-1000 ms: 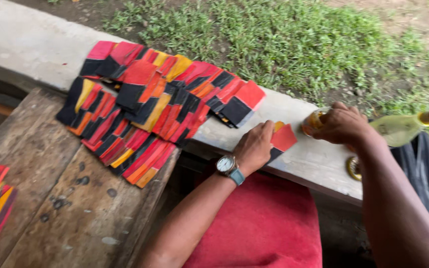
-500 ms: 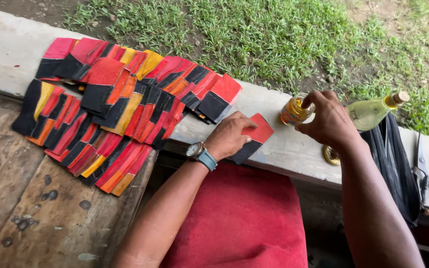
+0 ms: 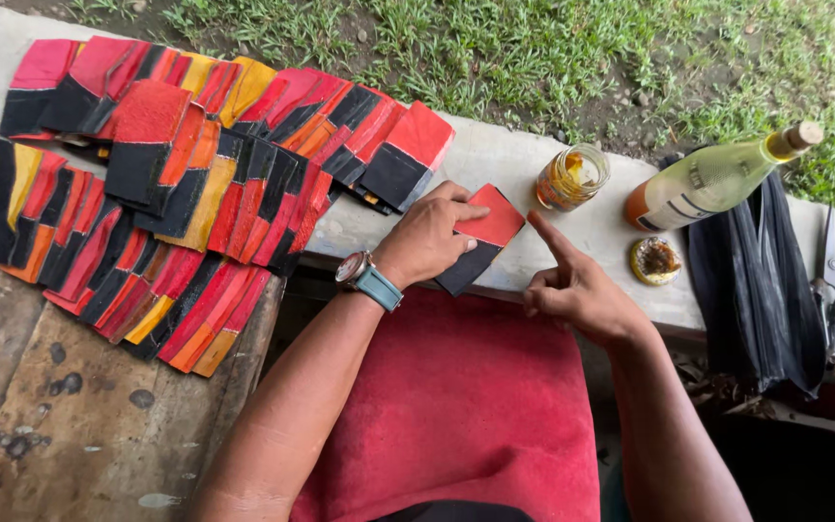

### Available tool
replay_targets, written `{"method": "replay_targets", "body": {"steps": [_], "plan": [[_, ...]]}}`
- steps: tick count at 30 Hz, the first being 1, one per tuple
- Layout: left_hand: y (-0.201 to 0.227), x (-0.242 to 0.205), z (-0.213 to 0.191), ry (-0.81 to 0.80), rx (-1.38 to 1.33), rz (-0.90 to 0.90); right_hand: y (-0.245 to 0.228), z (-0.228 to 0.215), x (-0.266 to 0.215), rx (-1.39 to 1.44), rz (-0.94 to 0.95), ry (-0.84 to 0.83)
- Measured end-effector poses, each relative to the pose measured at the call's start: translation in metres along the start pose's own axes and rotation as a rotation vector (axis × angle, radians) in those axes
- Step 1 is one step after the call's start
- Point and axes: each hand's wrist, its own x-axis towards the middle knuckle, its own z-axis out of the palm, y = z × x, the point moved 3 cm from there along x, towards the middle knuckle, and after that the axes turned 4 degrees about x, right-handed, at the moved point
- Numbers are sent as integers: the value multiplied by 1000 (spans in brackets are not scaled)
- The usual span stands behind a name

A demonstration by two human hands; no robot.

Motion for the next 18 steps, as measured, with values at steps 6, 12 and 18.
{"method": "replay_targets", "body": {"steps": [6, 12, 18], "plan": [[2, 1, 1, 10, 10, -3, -14, 6, 5, -248, 122, 97], [1, 1, 2, 9, 6, 5, -32, 52, -18, -682, 34, 105], [1, -1, 5, 29, 26, 45, -17, 62, -26, -666, 52, 168]]}}
